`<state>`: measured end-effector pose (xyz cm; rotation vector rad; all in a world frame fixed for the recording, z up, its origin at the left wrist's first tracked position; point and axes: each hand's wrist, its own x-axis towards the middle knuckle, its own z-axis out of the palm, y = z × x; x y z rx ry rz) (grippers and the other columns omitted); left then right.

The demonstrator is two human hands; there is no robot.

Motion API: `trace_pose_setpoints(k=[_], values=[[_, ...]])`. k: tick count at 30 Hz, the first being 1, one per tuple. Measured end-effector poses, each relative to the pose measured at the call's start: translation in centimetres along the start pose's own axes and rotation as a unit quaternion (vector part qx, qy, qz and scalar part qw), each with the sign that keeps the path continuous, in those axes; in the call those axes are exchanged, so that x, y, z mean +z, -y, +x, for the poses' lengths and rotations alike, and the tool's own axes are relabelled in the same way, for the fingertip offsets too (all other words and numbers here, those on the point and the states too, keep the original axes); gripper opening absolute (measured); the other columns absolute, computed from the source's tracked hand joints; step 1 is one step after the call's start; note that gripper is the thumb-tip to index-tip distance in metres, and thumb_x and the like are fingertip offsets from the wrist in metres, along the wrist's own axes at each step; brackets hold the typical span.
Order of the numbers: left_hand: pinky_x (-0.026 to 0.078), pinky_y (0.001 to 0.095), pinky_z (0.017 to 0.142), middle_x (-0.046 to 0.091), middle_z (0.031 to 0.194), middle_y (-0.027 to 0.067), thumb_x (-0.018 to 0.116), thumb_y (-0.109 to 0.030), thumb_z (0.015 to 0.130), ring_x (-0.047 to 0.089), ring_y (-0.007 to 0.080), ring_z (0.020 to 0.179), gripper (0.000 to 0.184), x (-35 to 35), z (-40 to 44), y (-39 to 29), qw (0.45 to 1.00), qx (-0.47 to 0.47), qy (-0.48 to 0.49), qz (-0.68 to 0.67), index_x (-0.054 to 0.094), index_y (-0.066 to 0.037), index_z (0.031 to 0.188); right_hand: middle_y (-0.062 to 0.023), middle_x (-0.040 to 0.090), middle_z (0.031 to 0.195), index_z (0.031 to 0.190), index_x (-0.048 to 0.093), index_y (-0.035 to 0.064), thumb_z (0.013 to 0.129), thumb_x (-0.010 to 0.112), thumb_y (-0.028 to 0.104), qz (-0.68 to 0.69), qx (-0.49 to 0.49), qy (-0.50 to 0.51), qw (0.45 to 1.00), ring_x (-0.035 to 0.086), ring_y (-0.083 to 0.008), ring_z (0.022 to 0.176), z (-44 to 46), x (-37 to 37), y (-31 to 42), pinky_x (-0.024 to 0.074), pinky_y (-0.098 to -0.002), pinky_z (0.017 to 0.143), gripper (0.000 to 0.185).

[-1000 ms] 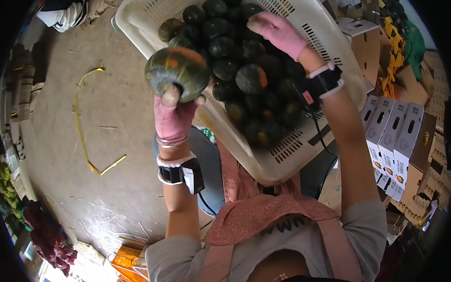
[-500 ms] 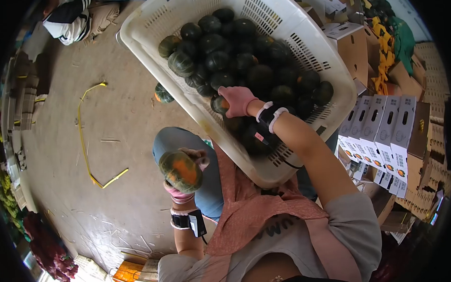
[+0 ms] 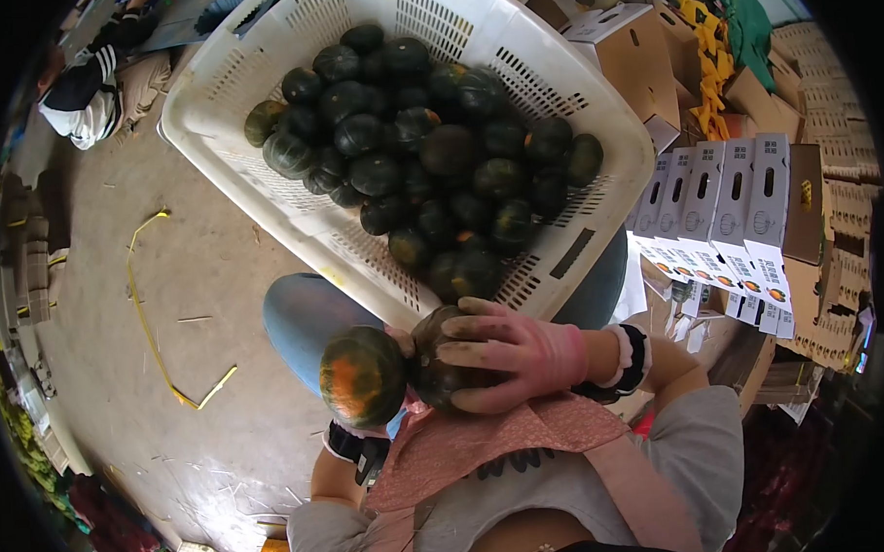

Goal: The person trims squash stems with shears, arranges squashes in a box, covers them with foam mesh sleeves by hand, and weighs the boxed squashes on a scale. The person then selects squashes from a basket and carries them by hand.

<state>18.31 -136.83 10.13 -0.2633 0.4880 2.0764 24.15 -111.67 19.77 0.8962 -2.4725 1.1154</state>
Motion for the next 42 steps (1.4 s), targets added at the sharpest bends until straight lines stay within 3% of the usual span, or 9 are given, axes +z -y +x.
trace_pose_setpoints(k=[3,5,7,10,13,21,28,40,42], values=[[0.049,0.0294,0.072,0.057,0.091,0.0104,0.048,-0.022,0.095,0.056,0.0207,0.084,0.023,-3.7,-2.7,1.9,0.98,-0.041,-0.194,0.015,0.056,0.0,0.095,-0.0154,0.054,0.119,0.102,0.059,0.0093,0.079,0.065,0.013,0.025,0.13,0.06,0.989,0.056,-0.0348,0.104,-3.1,-3.8,-0.8,0.0505,-0.0439,0.083,0.024],[0.047,0.0287,0.071,0.057,0.09,0.0096,0.049,-0.019,0.094,0.055,0.0198,0.083,0.02,-3.2,-3.6,2.2,0.984,-0.036,-0.174,0.029,0.056,0.0,0.093,-0.0096,0.057,0.095,0.095,0.057,0.0053,0.069,0.062,0.008,-0.147,0.171,0.134,0.965,0.057,-0.026,0.09,-6.1,-6.3,-3.5,0.0499,-0.0382,0.077,0.027],[0.047,0.0287,0.072,0.057,0.091,0.0092,0.05,-0.017,0.094,0.055,0.0196,0.083,0.018,1.5,-2.3,0.8,0.996,-0.011,-0.016,0.092,0.056,0.0,0.094,-0.01,0.056,0.089,0.095,0.058,0.0038,0.067,0.062,0.006,-0.258,0.257,0.18,0.914,0.056,-0.0258,0.087,-6.7,-9.9,-6.2,0.0485,-0.0375,0.077,0.028],[0.047,0.0287,0.072,0.057,0.091,0.009,0.051,-0.016,0.093,0.055,0.0198,0.083,0.016,4.3,-2.4,-0.5,0.983,-0.112,0.005,0.147,0.056,0.0,0.094,-0.0123,0.055,0.103,0.112,0.053,0.0085,0.07,0.065,0.008,-0.32,0.406,0.27,0.812,0.055,-0.0308,0.1,-8.0,-13.3,-11.4,0.0468,-0.0411,0.084,0.043],[0.032,0.0207,0.057,0.045,0.076,0.0008,0.053,-0.041,0.091,0.042,0.011,0.068,0.035,5.3,-2.5,0.3,0.957,-0.125,-0.068,0.254,0.05,-0.006,0.084,-0.0136,0.052,0.114,0.118,0.051,0.0105,0.069,0.067,0.008,-0.302,0.477,0.33,0.757,0.05,-0.0325,0.11,-6.6,-13.0,-16.3,0.0445,-0.0423,0.091,0.051],[0.042,0.0233,0.062,0.051,0.079,0.005,0.055,-0.044,0.089,0.051,0.0154,0.073,0.04,4.0,-4.3,1.9,0.977,-0.102,-0.1,0.16,0.049,-0.005,0.09,-0.0123,0.045,0.128,0.127,0.045,0.0158,0.064,0.072,0.011,-0.279,0.534,0.436,0.669,0.042,-0.0377,0.121,-7.7,-8.9,-25.4,0.0372,-0.0436,0.103,0.068],[0.041,0.0225,0.064,0.049,0.078,0.003,0.054,-0.044,0.09,0.051,0.0153,0.074,0.037,2.8,-4.8,1.5,0.96,-0.109,-0.092,0.241,0.049,-0.007,0.09,-0.0131,0.048,0.129,0.127,0.044,0.0151,0.059,0.078,0.015,-0.245,0.514,0.449,0.688,0.043,-0.0375,0.12,-7.3,-9.5,-25.9,0.0379,-0.0435,0.102,0.076],[0.041,0.0234,0.067,0.05,0.081,0.0037,0.051,-0.044,0.092,0.05,0.0151,0.076,0.037,4.6,-4.2,1.4,0.981,-0.112,-0.081,0.134,0.049,-0.008,0.087,-0.0126,0.049,0.128,0.125,0.045,0.0129,0.062,0.075,0.008,-0.185,0.49,0.434,0.733,0.043,-0.0343,0.121,-7.1,-10.2,-25.2,0.0378,-0.04,0.102,0.07],[0.04,0.0234,0.066,0.05,0.08,0.0035,0.051,-0.043,0.093,0.05,0.0148,0.076,0.036,4.0,-4.2,1.3,0.973,-0.113,-0.069,0.189,0.049,-0.008,0.086,-0.0126,0.047,0.128,0.125,0.045,0.0126,0.062,0.074,0.007,-0.18,0.469,0.426,0.753,0.042,-0.0342,0.122,-8.3,-10.9,-25.2,0.0373,-0.0398,0.103,0.07]])
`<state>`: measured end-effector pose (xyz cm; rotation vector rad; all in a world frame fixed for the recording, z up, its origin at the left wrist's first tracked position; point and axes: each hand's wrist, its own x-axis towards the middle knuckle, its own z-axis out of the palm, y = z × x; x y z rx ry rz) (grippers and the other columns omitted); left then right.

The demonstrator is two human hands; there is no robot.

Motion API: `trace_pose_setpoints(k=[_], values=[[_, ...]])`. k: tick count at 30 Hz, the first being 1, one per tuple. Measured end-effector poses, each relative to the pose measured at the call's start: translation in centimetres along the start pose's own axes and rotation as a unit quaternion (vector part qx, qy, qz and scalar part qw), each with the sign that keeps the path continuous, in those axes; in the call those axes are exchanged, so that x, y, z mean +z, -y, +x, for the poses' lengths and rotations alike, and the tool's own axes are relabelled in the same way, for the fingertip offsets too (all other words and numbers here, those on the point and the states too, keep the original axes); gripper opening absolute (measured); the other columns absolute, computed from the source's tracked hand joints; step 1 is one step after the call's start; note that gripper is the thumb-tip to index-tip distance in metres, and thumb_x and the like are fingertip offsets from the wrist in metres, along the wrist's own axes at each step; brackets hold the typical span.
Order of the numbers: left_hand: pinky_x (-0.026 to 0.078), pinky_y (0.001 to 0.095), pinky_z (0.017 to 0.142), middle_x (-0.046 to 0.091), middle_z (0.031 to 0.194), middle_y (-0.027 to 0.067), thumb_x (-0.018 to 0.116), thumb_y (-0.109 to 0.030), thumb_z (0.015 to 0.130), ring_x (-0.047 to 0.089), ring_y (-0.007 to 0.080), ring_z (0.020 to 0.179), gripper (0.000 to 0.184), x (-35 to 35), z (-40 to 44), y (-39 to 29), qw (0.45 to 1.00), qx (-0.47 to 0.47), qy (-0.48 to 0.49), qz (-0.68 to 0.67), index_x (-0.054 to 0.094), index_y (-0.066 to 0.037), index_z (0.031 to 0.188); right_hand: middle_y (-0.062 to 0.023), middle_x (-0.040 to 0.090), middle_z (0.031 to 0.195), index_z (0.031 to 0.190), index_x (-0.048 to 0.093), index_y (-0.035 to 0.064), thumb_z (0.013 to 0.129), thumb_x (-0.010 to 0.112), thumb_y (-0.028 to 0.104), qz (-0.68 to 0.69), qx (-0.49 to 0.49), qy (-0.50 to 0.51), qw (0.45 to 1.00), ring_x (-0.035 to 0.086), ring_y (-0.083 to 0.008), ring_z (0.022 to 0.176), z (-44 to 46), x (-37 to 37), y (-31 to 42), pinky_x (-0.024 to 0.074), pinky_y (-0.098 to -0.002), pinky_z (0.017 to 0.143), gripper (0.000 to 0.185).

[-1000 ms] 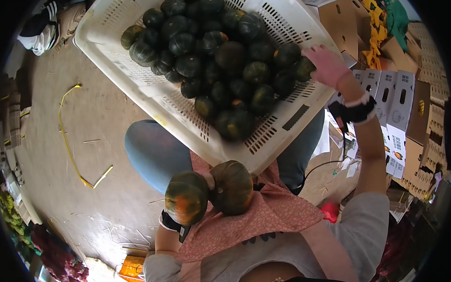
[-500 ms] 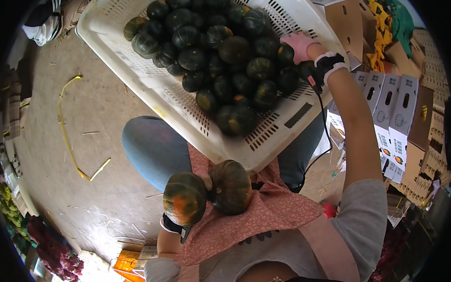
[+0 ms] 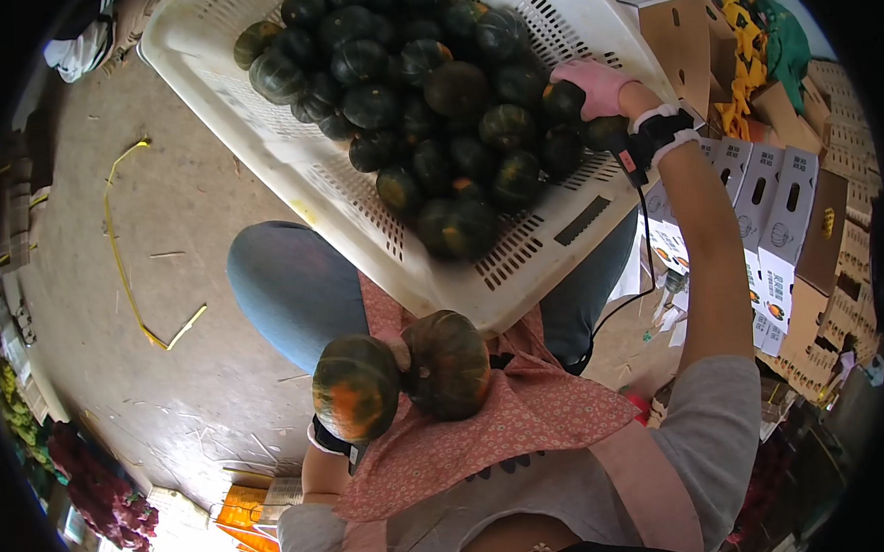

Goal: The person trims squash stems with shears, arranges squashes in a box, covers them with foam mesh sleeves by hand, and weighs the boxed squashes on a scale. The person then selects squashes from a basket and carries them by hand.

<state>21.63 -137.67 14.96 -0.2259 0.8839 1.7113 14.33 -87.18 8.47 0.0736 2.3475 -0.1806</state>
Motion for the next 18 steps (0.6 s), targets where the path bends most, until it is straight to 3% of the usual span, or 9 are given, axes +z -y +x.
trace_pose_setpoints(k=[4,5,8,10,12,15,18], values=[[0.044,0.0246,0.07,0.055,0.083,0.0058,0.051,-0.027,0.093,0.052,0.0152,0.08,0.026,-1.2,-0.2,0.3,0.999,-0.002,0.013,-0.035,0.057,-0.002,0.09,-0.0117,0.041,0.135,0.126,0.045,0.0107,0.063,0.074,0.008,0.036,0.024,0.004,0.999,0.038,-0.0341,0.126,-1.8,-0.4,0.5,0.037,-0.0395,0.104,0.07],[0.044,0.0246,0.07,0.055,0.083,0.0059,0.052,-0.027,0.093,0.053,0.0154,0.08,0.026,-1.1,-0.2,0.3,1.0,0.002,0.009,-0.028,0.057,-0.002,0.089,-0.0137,0.047,0.127,0.126,0.047,0.0137,0.061,0.079,0.016,0.01,0.01,-0.024,1.0,0.046,-0.0338,0.118,-2.3,-0.2,0.8,0.0408,-0.0395,0.099,0.073],[0.044,0.0247,0.071,0.055,0.083,0.0062,0.053,-0.026,0.093,0.053,0.0157,0.08,0.025,-0.2,0.3,-0.4,1.0,0.002,0.012,-0.029,0.057,-0.002,0.088,-0.0121,0.047,0.128,0.128,0.046,0.0145,0.059,0.08,0.019,-0.09,-0.013,0.03,0.995,0.044,-0.0336,0.12,-3.2,-1.1,4.7,0.0405,-0.0397,0.1,0.077],[0.044,0.0248,0.071,0.055,0.083,0.0062,0.054,-0.025,0.092,0.052,0.0158,0.08,0.023,0.6,0.5,-1.3,0.997,-0.011,0.034,-0.062,0.057,-0.002,0.087,-0.0105,0.048,0.125,0.128,0.046,0.0126,0.056,0.08,0.017,-0.051,-0.119,0.064,0.99,0.043,-0.0326,0.119,-3.5,-1.2,7.7,0.0401,-0.0391,0.101,0.08],[0.044,0.0252,0.072,0.055,0.084,0.0067,0.054,-0.023,0.092,0.052,0.016,0.08,0.022,0.2,0.4,-0.7,1.0,0.028,0.011,0.003,0.057,-0.002,0.087,-0.0113,0.049,0.125,0.128,0.047,0.0115,0.06,0.077,0.012,-0.005,-0.208,0.13,0.97,0.046,-0.0335,0.118,-3.3,-1.1,11.0,0.0413,-0.0397,0.099,0.074],[0.044,0.0256,0.072,0.056,0.085,0.0072,0.054,-0.022,0.092,0.053,0.0162,0.079,0.021,-0.8,0.0,-0.2,1.0,0.004,0.003,-0.015,0.058,-0.001,0.088,-0.013,0.052,0.124,0.129,0.046,0.0104,0.063,0.072,0.004,0.014,-0.242,0.205,0.948,0.05,-0.0343,0.115,-1.2,-1.0,15.1,0.0432,-0.0395,0.096,0.071],[0.044,0.024,0.07,0.056,0.087,0.0077,0.054,-0.021,0.092,0.053,0.015,0.078,0.022,-0.4,-0.1,-0.8,1.0,-0.003,0.005,0.006,0.058,0.0,0.09,-0.015,0.055,0.122,0.128,0.046,0.0093,0.064,0.069,0.0,0.077,-0.29,0.152,0.942,0.054,-0.035,0.111,2.9,2.1,16.5,0.0445,-0.0384,0.094,0.069]])
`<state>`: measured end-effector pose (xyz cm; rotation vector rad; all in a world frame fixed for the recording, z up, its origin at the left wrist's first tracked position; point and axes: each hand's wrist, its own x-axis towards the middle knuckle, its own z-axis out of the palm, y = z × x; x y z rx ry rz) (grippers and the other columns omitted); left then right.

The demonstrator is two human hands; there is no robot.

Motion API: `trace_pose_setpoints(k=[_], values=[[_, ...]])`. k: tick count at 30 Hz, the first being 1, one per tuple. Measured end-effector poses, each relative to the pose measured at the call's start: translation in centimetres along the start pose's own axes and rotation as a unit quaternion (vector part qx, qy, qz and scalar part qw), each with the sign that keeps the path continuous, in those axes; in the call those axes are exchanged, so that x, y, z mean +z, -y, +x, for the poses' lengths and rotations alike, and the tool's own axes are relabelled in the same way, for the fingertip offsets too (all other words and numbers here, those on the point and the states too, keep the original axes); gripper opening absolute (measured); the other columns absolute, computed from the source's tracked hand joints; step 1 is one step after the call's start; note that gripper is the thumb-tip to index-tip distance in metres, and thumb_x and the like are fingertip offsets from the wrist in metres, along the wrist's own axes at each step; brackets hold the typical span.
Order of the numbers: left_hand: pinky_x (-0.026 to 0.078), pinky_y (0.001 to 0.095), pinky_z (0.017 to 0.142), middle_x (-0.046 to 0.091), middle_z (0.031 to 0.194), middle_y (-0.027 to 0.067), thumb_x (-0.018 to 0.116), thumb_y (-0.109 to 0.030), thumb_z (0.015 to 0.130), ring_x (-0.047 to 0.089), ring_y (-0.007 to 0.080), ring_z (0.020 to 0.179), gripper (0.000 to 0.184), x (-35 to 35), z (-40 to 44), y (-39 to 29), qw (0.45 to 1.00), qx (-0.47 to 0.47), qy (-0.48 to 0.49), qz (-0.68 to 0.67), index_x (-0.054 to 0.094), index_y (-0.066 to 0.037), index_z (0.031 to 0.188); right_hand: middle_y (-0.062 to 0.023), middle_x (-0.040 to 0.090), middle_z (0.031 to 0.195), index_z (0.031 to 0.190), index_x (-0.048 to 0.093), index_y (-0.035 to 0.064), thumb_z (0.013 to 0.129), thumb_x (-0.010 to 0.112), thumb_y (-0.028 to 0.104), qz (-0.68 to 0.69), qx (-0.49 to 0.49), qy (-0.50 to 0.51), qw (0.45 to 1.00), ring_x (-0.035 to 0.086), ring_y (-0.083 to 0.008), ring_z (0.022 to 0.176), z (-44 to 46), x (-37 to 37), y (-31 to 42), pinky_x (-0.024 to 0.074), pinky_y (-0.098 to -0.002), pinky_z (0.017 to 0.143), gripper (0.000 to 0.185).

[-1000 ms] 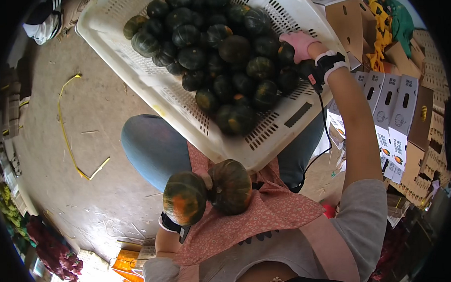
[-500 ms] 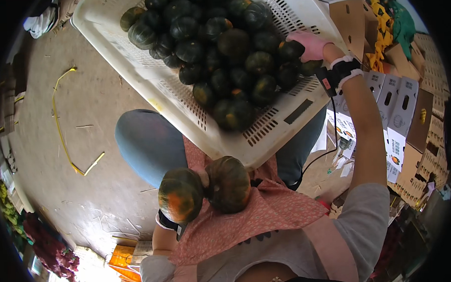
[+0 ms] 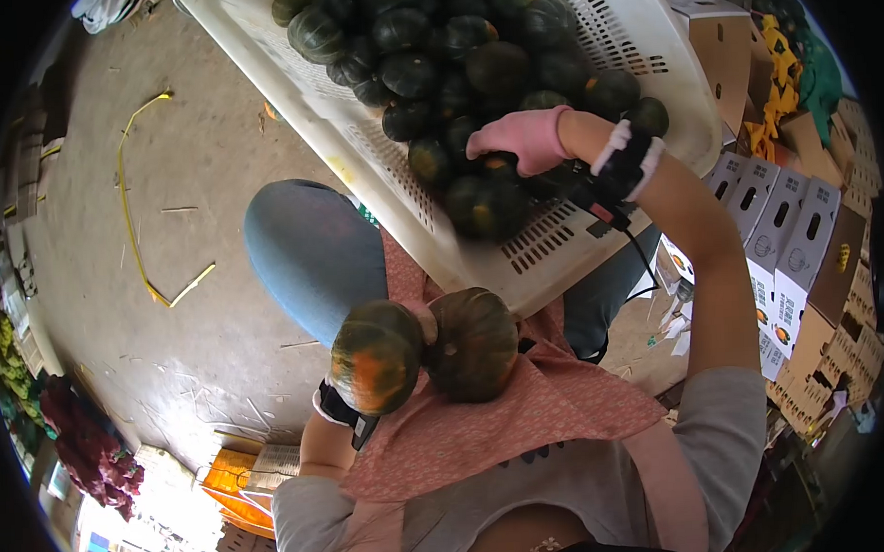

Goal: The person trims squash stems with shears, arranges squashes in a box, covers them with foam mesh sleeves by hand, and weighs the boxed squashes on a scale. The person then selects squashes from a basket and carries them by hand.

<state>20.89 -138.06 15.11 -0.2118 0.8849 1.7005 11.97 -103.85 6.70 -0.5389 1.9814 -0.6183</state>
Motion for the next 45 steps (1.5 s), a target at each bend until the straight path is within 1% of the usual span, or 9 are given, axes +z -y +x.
trace_pose_setpoints(k=[5,8,14,20,25,31,33,37,45], values=[[0.045,0.0225,0.069,0.055,0.088,0.0066,0.054,-0.017,0.092,0.052,0.0133,0.081,0.016,-0.5,-0.8,1.2,0.999,0.023,-0.013,-0.029,0.056,-0.001,0.093,-0.0141,0.045,0.127,0.128,0.049,0.0144,0.058,0.078,0.013,-0.049,-0.021,0.116,0.992,0.052,-0.0326,0.112,2.9,4.2,0.7,0.0458,-0.0411,0.091,0.076],[0.044,0.0267,0.073,0.052,0.088,0.005,0.053,-0.01,0.092,0.05,0.0157,0.083,0.004,-0.2,-0.1,0.4,0.997,0.044,0.052,-0.036,0.054,-0.007,0.093,-0.0175,0.043,0.124,0.127,0.05,0.0113,0.052,0.083,0.022,-0.185,0.112,0.175,0.961,0.051,-0.034,0.111,2.7,3.6,3.7,0.0474,-0.0404,0.089,0.083],[0.045,0.0252,0.073,0.052,0.089,0.0058,0.051,-0.02,0.094,0.051,0.0163,0.082,0.015,-1.4,1.0,1.1,0.989,0.044,0.098,-0.104,0.054,-0.006,0.09,-0.0171,0.056,0.112,0.118,0.049,0.0053,0.05,0.082,0.021,0.023,0.074,0.133,0.988,0.056,-0.0349,0.105,1.9,4.5,1.1,0.0478,-0.0397,0.085,0.077],[0.045,0.0217,0.068,0.052,0.086,0.0088,0.056,-0.027,0.092,0.052,0.0129,0.079,0.026,-4.0,-0.4,1.0,0.98,0.151,-0.003,-0.133,0.056,-0.001,0.089,-0.0144,0.059,0.101,0.112,0.05,0.0056,0.056,0.081,0.019,0.209,0.031,-0.166,0.963,0.059,-0.0281,0.095,-4.2,0.3,-0.6,0.0468,-0.0357,0.084,0.066],[0.046,0.0341,0.089,0.055,0.099,0.0133,0.053,-0.036,0.092,0.055,0.0237,0.096,0.037,-9.8,1.9,-0.5,0.918,0.315,0.078,-0.229,0.052,0.0,0.101,-0.0078,0.057,0.107,0.116,0.053,0.011,0.061,0.077,0.017,-0.245,0.183,-0.245,0.92,0.052,-0.0248,0.108,-6.2,-1.6,-0.7,0.046,-0.0354,0.083,0.06],[0.04,0.0366,0.096,0.055,0.109,0.0101,0.061,-0.051,0.079,0.052,0.0243,0.105,0.06,-7.7,7.6,-10.9,0.857,0.49,-0.083,0.132,0.05,-0.004,0.113,0.0045,0.062,0.1,0.091,0.069,0.021,0.071,0.068,0.023,-0.453,0.295,0.051,0.84,0.049,-0.0158,0.109,-1.5,0.0,2.5,0.036,-0.0403,0.088,0.02],[0.038,0.0374,0.098,0.055,0.113,0.009,0.064,-0.056,0.074,0.051,0.0245,0.109,0.068,-6.8,10.0,-13.8,0.769,0.53,-0.167,0.316,0.049,-0.005,0.117,0.0024,0.062,0.107,0.102,0.066,0.019,0.071,0.069,0.022,-0.347,0.136,0.035,0.927,0.054,-0.019,0.106,0.6,1.6,3.6,0.0421,-0.0389,0.084,0.031],[0.034,0.039,0.102,0.055,0.12,0.0069,0.069,-0.066,0.066,0.049,0.0249,0.115,0.086,-5.9,14.0,-17.0,0.625,0.575,-0.21,0.485,0.048,-0.007,0.125,0.0029,0.055,0.113,0.106,0.06,0.0195,0.069,0.068,0.021,-0.337,-0.073,0.033,0.938,0.049,-0.0182,0.113,5.5,5.8,4.3,0.0457,-0.0389,0.079,0.038],[0.033,0.0391,0.103,0.054,0.122,0.0068,0.071,-0.066,0.065,0.048,0.0251,0.117,0.09,-5.1,15.2,-18.9,0.614,0.593,-0.241,0.462,0.046,-0.007,0.127,0.0063,0.059,0.096,0.088,0.064,0.0196,0.072,0.064,0.024,-0.382,-0.157,-0.088,0.906,0.054,-0.018,0.099,9.5,9.6,1.4,0.0439,-0.0354,0.073,0.016]])
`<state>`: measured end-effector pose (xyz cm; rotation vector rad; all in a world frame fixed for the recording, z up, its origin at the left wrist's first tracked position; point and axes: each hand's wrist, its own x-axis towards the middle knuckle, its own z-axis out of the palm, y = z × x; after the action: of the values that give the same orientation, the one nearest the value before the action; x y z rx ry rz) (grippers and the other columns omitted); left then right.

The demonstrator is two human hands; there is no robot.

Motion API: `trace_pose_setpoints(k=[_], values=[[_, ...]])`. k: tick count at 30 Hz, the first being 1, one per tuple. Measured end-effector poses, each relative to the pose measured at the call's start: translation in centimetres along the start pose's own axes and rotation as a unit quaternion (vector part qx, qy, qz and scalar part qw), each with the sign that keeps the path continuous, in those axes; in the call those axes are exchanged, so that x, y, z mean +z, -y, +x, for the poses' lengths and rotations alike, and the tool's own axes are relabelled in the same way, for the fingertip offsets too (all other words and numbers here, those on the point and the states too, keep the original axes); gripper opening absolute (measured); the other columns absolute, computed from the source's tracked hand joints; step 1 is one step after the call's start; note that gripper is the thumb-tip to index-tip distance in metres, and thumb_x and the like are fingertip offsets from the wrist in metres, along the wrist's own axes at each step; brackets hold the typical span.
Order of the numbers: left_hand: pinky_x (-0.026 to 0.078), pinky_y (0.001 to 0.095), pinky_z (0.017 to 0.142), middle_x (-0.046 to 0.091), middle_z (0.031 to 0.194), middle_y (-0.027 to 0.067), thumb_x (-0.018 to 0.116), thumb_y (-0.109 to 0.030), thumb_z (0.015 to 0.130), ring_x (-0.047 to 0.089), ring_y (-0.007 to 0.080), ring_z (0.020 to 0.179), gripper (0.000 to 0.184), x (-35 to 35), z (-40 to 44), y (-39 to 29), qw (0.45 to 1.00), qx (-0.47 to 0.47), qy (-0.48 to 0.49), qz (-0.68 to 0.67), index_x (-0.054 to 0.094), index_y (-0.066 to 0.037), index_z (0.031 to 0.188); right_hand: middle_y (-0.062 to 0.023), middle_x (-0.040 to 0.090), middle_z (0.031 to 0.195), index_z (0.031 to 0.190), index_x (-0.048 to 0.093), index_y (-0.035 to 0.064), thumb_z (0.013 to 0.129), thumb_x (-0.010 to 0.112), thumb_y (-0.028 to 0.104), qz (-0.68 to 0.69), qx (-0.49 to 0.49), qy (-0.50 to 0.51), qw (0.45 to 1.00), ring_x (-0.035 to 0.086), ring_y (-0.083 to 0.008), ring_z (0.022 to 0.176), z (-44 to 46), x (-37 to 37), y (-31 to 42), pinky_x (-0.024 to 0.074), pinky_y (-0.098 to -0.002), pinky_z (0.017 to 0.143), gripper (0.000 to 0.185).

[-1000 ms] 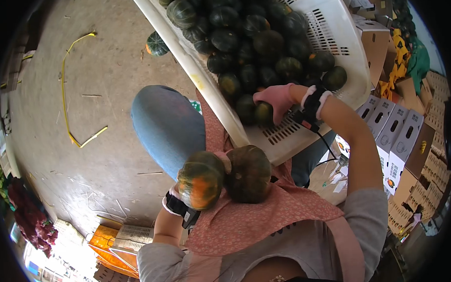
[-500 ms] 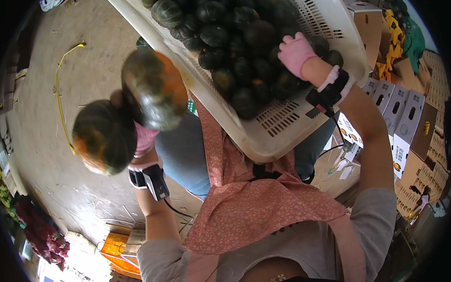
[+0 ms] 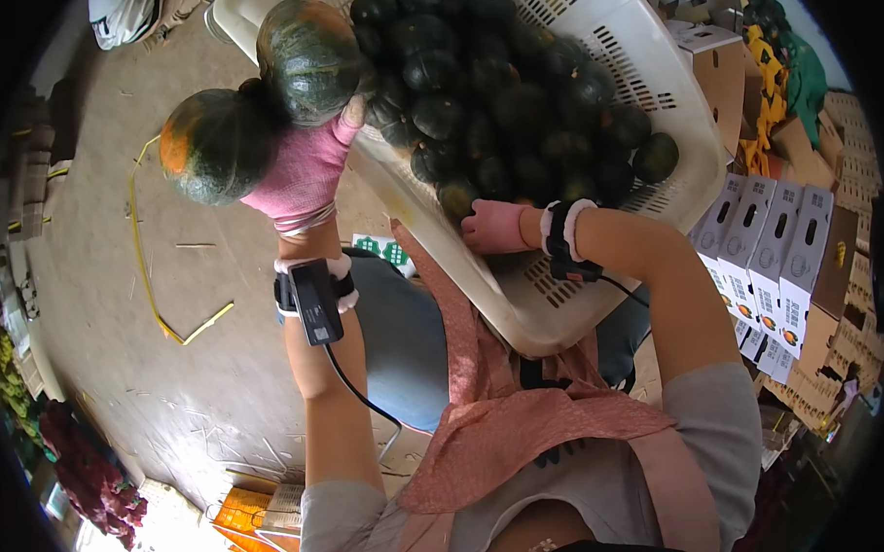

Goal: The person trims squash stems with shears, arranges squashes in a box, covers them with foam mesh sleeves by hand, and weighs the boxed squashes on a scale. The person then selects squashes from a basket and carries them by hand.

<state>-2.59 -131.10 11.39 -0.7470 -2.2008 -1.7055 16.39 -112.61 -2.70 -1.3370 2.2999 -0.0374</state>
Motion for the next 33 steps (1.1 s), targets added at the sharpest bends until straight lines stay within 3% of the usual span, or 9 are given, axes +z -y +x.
trace_pose_setpoints(k=[2,5,7,12,15,19,22,28,33], values=[[0.033,0.039,0.103,0.054,0.122,0.007,0.072,-0.065,0.065,0.048,0.0251,0.117,0.089,0.1,0.3,-0.1,1.0,-0.006,-0.015,-0.017,0.046,-0.006,0.127,0.002,0.062,0.086,0.08,0.066,0.017,0.071,0.062,0.017,0.059,-0.05,-0.017,0.997,0.059,-0.0208,0.091,-0.4,-1.6,-1.0,0.0459,-0.0345,0.076,0.009],[0.033,0.0388,0.103,0.053,0.122,0.0072,0.072,-0.064,0.065,0.047,0.0251,0.117,0.089,0.0,0.3,-0.5,0.998,-0.021,-0.028,-0.054,0.045,-0.006,0.127,-0.0008,0.062,0.089,0.083,0.065,0.0149,0.07,0.06,0.014,0.315,0.092,0.013,0.945,0.058,-0.0211,0.092,1.7,-4.8,-4.2,0.0468,-0.0336,0.076,0.014],[0.032,0.0387,0.103,0.053,0.122,0.0073,0.072,-0.063,0.065,0.047,0.0252,0.118,0.089,-0.2,0.0,-1.0,0.996,-0.031,-0.038,-0.076,0.045,-0.006,0.127,-0.0041,0.059,0.086,0.084,0.061,0.0127,0.073,0.06,0.015,0.039,0.156,-0.18,0.97,0.058,-0.0215,0.089,2.1,-4.3,-6.8,0.0466,-0.0318,0.077,0.012],[0.032,0.0385,0.103,0.052,0.122,0.0076,0.073,-0.061,0.066,0.046,0.0252,0.118,0.088,-0.8,-0.8,-1.5,0.989,-0.052,-0.064,-0.123,0.044,-0.005,0.127,-0.0012,0.06,0.089,0.089,0.058,0.0154,0.083,0.051,0.02,-0.179,0.02,-0.295,0.938,0.058,-0.0216,0.091,5.8,0.2,-10.7,0.0396,-0.0408,0.093,0.01],[0.032,0.0383,0.104,0.052,0.122,0.0078,0.074,-0.06,0.066,0.046,0.0253,0.118,0.088,-1.1,-0.3,-1.4,0.989,-0.049,-0.068,-0.122,0.043,-0.005,0.127,-0.0047,0.061,0.09,0.098,0.057,0.0141,0.083,0.052,0.018,-0.23,0.076,-0.11,0.964,0.058,-0.0245,0.09,7.5,0.6,-10.2,0.038,-0.0429,0.098,0.017],[0.032,0.0381,0.104,0.051,0.122,0.0081,0.074,-0.058,0.067,0.045,0.0253,0.119,0.087,-1.1,0.0,-1.6,0.99,-0.044,-0.06,-0.119,0.042,-0.004,0.127,-0.0045,0.062,0.088,0.098,0.056,0.0139,0.076,0.06,0.02,-0.146,0.113,-0.048,0.982,0.059,-0.0219,0.087,7.5,-1.9,-10.2,0.0376,-0.0371,0.096,0.023],[0.031,0.038,0.104,0.05,0.122,0.0083,0.075,-0.057,0.067,0.045,0.0254,0.119,0.087,-1.0,0.6,-1.6,0.993,-0.037,-0.045,-0.101,0.042,-0.004,0.127,-0.0108,0.06,0.1,0.116,0.052,0.0096,0.053,0.075,0.02,0.126,0.137,-0.092,0.978,0.058,-0.0294,0.096,2.5,-7.7,-11.1,0.0405,-0.0374,0.093,0.068],[0.031,0.0377,0.104,0.05,0.122,0.0087,0.076,-0.055,0.068,0.044,0.0255,0.12,0.086,0.1,2.2,-1.6,0.998,-0.013,-0.018,-0.063,0.04,-0.003,0.127,-0.0074,0.051,0.123,0.133,0.036,0.0047,0.053,0.083,0.008,0.664,0.197,-0.337,0.638,0.048,-0.0184,0.115,-8.1,-13.5,-8.7,0.0393,-0.0339,0.101,0.092],[0.035,0.0359,0.101,0.053,0.123,0.0059,0.08,-0.054,0.063,0.05,0.0229,0.115,0.087,2.8,3.4,-0.2,0.999,0.023,-0.04,0.019,0.047,-0.005,0.126,-0.0094,0.05,0.127,0.137,0.032,0.0055,0.067,0.078,0.007,0.762,0.073,-0.494,0.412,0.049,-0.0224,0.119,-11.1,-15.2,-5.5,0.0419,-0.0386,0.101,0.084]])
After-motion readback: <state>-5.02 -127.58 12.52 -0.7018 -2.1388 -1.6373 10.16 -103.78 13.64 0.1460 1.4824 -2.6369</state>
